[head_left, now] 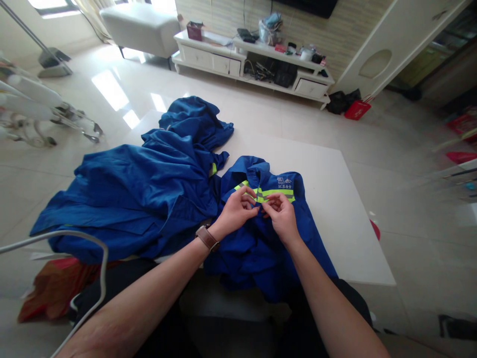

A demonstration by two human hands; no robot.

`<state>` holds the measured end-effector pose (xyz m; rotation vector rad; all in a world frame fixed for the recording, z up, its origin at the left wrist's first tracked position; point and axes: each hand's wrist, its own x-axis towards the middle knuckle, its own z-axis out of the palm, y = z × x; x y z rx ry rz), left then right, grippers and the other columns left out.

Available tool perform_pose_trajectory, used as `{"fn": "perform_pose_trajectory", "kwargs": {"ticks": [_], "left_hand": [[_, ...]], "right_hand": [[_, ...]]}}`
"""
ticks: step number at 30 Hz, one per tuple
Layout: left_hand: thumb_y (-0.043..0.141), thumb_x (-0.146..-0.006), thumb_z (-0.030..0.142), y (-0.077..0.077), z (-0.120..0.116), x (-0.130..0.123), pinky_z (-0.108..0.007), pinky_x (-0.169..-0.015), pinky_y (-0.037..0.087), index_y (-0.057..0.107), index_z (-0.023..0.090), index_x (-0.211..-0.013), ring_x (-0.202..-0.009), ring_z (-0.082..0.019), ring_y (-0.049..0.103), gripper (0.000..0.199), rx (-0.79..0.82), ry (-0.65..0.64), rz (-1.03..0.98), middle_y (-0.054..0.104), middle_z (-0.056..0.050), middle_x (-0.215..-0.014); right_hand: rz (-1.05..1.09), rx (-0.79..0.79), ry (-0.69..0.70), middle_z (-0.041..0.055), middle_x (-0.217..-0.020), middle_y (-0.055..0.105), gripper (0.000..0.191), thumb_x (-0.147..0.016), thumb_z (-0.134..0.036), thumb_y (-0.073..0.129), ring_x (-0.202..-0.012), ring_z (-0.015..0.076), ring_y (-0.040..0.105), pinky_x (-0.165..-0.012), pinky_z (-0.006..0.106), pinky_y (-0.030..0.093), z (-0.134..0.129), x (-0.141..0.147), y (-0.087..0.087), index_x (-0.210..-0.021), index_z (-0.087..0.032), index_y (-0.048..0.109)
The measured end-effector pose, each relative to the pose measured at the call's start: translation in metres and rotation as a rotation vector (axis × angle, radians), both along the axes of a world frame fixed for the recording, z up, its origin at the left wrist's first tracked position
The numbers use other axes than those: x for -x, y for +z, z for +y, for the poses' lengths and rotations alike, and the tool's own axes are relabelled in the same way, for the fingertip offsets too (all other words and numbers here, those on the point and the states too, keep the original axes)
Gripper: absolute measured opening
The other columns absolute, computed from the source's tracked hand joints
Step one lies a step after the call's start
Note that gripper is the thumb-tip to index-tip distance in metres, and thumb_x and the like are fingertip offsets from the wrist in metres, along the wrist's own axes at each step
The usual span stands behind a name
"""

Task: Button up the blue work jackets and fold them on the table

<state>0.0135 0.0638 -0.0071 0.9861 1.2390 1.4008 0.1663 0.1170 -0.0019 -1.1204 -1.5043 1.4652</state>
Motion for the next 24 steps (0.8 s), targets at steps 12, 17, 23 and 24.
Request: {"fn": "perform_pose_trajectory", "kwargs": {"ticks": [12,17,23,24], "left_hand": [[0.066,-0.075,0.008,0.001,-0.023,-0.021,-0.019,-0.058,0.038,0.056,0.018,-0.083,-0.057,-0.008,0.053,0.017,-0.071,-0.368,0.457,0.057,0.006,-0.064],[0.065,-0.087,0.026,0.001,-0.017,-0.015,-0.021,-0.057,0.042,0.055,0.019,-0.079,-0.059,-0.011,0.058,0.015,0.025,-0.204,0.361,0.059,0.003,-0.066],[0.063,-0.084,0.020,-0.016,-0.005,-0.006,-0.025,-0.067,0.052,0.053,0.020,-0.101,-0.068,-0.011,0.064,0.020,0.139,0.070,0.282,0.067,-0.001,-0.096],[0.062,-0.084,0.018,-0.018,-0.003,-0.003,-0.026,-0.071,0.053,0.054,0.020,-0.103,-0.072,-0.012,0.064,0.020,0.144,0.086,0.318,0.067,-0.002,-0.099]], "right_hand": [[-0.210,-0.129,-0.175,0.0041,-0.082,0.070,0.034,-0.070,-0.045,0.078,-0.072,0.0194,0.064,-0.070,0.032,0.052,0.022,-0.008,-0.010,-0.089,-0.019,0.068],[0.176,0.205,-0.336,-0.0020,-0.073,0.068,0.038,-0.056,-0.036,0.085,-0.064,0.0138,0.061,-0.060,0.024,0.049,0.023,-0.007,-0.002,-0.085,-0.019,0.068],[0.256,0.202,-0.303,-0.0016,-0.069,0.067,0.025,-0.064,-0.035,0.076,-0.059,0.0152,0.061,-0.053,0.025,0.050,0.018,-0.010,0.011,-0.081,-0.021,0.066],[0.203,0.139,-0.269,-0.0003,-0.069,0.067,0.022,-0.070,-0.038,0.072,-0.060,0.0165,0.062,-0.053,0.027,0.050,0.020,-0.013,0.011,-0.082,-0.021,0.067]]}}
